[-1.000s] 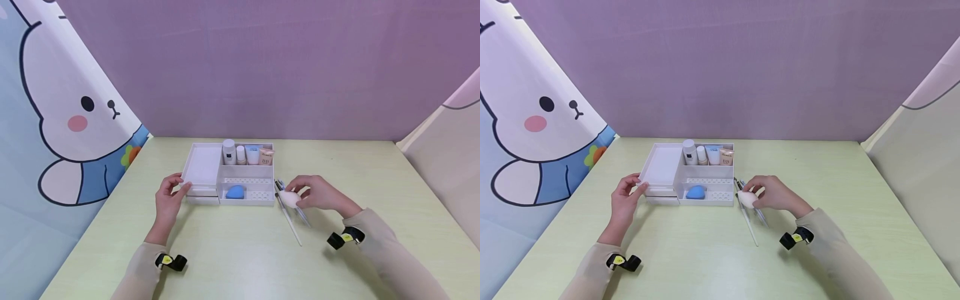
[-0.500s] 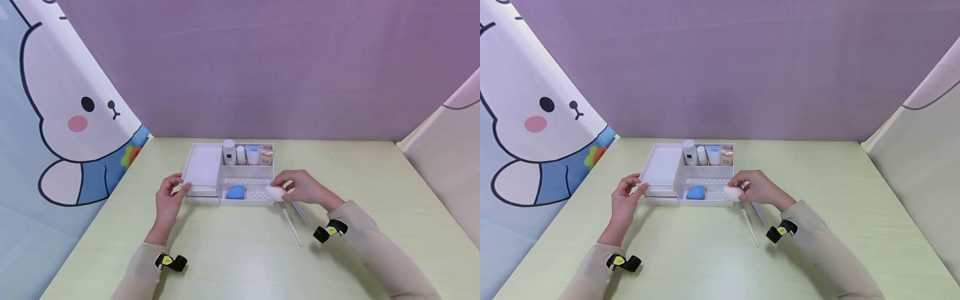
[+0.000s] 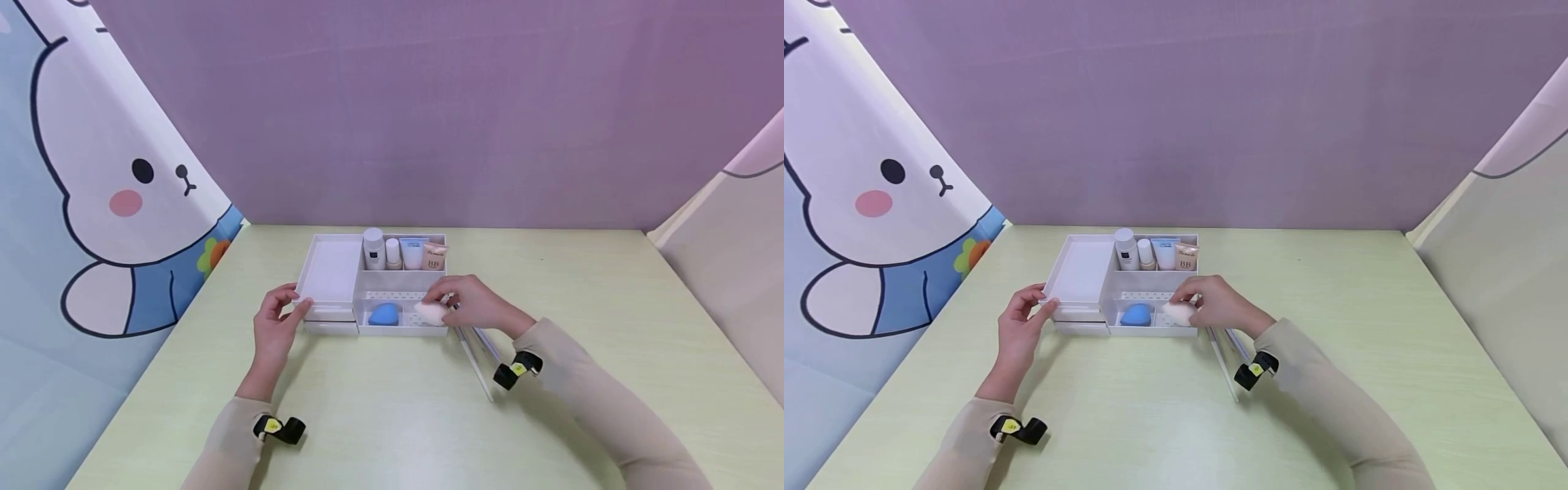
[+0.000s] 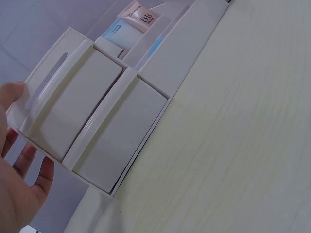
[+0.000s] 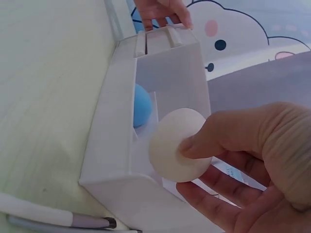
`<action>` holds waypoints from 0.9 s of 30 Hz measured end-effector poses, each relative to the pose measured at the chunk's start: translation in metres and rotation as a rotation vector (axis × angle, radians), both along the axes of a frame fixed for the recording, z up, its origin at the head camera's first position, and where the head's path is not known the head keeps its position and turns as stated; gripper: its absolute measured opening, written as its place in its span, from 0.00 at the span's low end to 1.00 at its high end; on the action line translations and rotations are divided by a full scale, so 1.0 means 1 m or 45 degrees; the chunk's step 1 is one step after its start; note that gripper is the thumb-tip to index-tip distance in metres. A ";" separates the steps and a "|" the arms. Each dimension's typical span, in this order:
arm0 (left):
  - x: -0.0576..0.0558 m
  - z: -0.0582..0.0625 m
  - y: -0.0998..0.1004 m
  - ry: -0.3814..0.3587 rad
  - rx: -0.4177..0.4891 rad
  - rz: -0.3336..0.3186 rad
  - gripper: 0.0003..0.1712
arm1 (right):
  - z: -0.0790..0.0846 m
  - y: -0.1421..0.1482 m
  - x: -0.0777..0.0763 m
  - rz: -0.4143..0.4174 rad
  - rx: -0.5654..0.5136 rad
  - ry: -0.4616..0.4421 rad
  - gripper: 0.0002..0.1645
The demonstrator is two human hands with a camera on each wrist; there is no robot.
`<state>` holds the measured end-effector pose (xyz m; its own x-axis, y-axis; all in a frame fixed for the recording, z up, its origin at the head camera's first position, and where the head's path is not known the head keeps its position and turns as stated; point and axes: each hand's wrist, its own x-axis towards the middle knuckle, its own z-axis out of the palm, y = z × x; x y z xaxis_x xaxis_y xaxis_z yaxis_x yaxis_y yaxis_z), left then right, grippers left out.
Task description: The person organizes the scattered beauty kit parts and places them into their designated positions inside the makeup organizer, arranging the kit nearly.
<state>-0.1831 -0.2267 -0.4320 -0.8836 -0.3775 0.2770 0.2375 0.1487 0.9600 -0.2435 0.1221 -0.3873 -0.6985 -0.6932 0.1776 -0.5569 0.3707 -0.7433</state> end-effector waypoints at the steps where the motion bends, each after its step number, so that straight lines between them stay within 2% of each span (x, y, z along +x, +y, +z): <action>1: 0.000 0.000 0.000 0.000 0.000 -0.001 0.14 | -0.001 -0.002 -0.001 0.004 0.008 0.013 0.23; 7: 0.001 0.002 0.001 -0.010 0.002 -0.001 0.14 | -0.004 -0.011 -0.003 0.041 0.075 0.124 0.23; 16: -0.001 -0.002 -0.001 0.002 -0.013 -0.004 0.13 | -0.008 -0.023 -0.004 0.056 0.285 0.306 0.23; 21: -0.001 -0.003 -0.001 0.011 0.002 0.003 0.13 | -0.011 -0.028 -0.005 0.065 0.369 0.302 0.24; 27: 0.000 -0.001 0.000 -0.004 0.009 -0.007 0.15 | -0.013 -0.030 -0.006 0.068 0.369 0.278 0.22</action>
